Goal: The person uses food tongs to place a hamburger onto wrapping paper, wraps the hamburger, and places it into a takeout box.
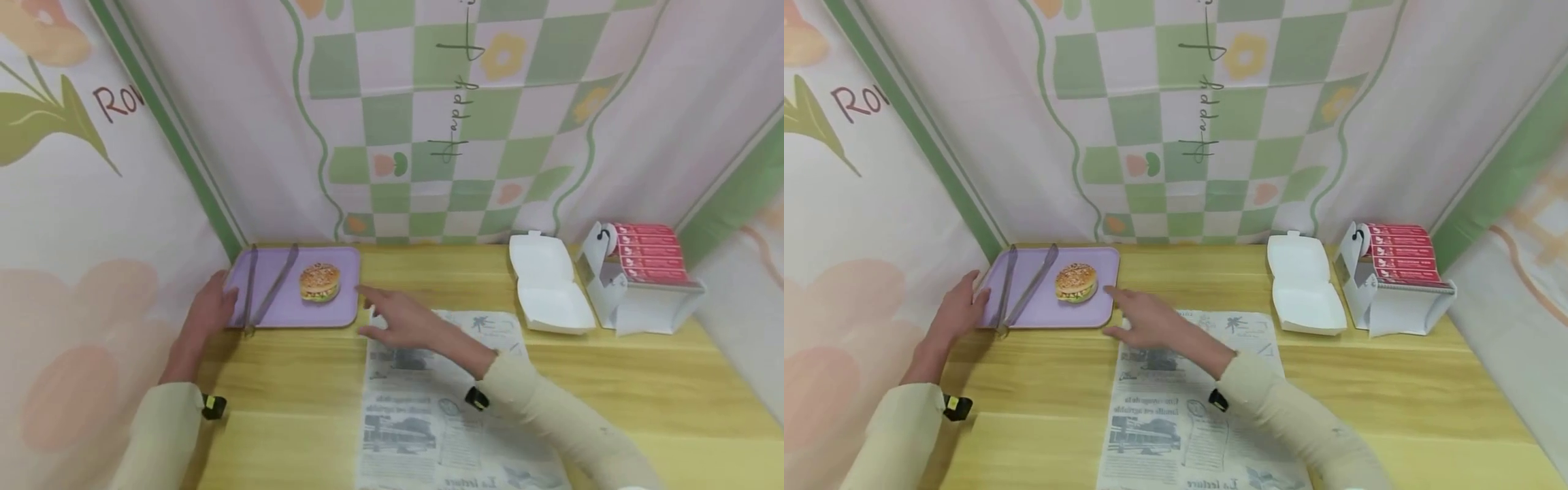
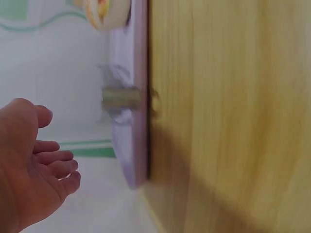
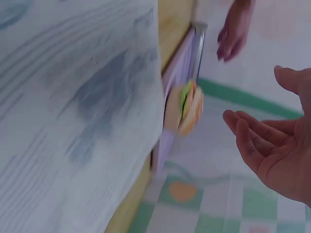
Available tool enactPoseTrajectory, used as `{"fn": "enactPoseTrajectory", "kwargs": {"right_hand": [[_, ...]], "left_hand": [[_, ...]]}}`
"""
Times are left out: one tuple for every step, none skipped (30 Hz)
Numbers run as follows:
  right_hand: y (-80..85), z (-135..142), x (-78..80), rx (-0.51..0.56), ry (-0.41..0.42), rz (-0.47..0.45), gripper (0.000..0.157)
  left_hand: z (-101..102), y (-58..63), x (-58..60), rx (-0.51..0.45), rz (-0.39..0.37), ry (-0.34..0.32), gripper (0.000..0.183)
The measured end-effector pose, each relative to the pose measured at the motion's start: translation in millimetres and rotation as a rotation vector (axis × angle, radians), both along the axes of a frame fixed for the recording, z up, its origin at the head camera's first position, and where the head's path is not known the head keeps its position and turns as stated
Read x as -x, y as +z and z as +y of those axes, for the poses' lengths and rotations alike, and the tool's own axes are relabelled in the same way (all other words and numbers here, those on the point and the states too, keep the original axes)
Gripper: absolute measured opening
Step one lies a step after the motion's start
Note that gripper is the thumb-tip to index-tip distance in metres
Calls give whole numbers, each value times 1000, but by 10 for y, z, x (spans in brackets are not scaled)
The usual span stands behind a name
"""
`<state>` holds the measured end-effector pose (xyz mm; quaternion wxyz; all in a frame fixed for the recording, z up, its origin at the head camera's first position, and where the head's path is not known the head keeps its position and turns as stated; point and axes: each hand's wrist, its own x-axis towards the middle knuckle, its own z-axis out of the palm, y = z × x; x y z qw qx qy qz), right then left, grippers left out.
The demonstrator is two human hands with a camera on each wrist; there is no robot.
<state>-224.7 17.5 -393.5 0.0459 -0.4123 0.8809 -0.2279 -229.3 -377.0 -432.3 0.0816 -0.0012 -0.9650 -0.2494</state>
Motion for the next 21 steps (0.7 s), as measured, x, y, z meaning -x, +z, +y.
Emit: {"fn": "enactPoseTrajectory", "kwargs": {"right_hand": [[-6, -127, -3, 15, 21, -21, 71], [-17, -254, -6, 28, 36, -41, 70], [-29, -378, -10, 40, 46, -66, 69], [-46, -500, -18, 49, 46, -90, 68], [-75, -622, -16, 55, 37, -109, 68], [-101, -741, -12, 69, 29, -132, 68], [-131, -860, -4, 78, 12, -149, 69], [-158, -979, 8, 90, -14, -166, 69], [-187, -1099, 24, 100, -43, -184, 70], [-223, -1225, 47, 105, -79, -189, 70], [-247, -1355, 70, 112, -120, -202, 71], [-270, -1485, 95, 123, -160, -212, 71], [-295, -1620, 122, 126, -205, -218, 69], [-327, -1755, 148, 139, -253, -230, 69], [-360, -1891, 172, 155, -305, -252, 70], [-392, -2026, 189, 179, -365, -284, 72], [-419, -2149, 198, 206, -425, -321, 75], [-459, -2269, 207, 232, -486, -349, 78], [-501, -2385, 210, 256, -551, -379, 82], [-547, -2491, 209, 283, -613, -405, 88], [-597, -2591, 208, 288, -669, -417, 92]], "left_hand": [[-32, -27, 39, -2, 0, -2, 58], [-60, -57, 75, -8, -3, -3, 57], [-82, -90, 111, -12, -5, -6, 57], [-100, -126, 145, -14, -3, -9, 57], [-119, -170, 182, -9, 1, -13, 56], [-138, -217, 221, -6, 5, -21, 56], [-153, -263, 258, 0, 8, -28, 55], [-167, -306, 293, 2, 9, -30, 55], [-177, -344, 325, 6, 12, -31, 54], [-192, -381, 353, 2, 10, -27, 53], [-208, -416, 380, -5, 8, -19, 51], [-223, -442, 400, -16, 3, -11, 48], [-239, -467, 416, -32, 1, -1, 45], [-256, -487, 426, -50, 1, 8, 42], [-275, -506, 432, -63, 4, 12, 40], [-294, -522, 433, -75, 12, 14, 37], [-315, -536, 431, -81, 26, 14, 34], [-336, -550, 425, -85, 42, 10, 31], [-357, -563, 416, -86, 61, 5, 28], [-376, -572, 403, -82, 75, 1, 26], [-394, -580, 391, -81, 88, -1, 23]]}}
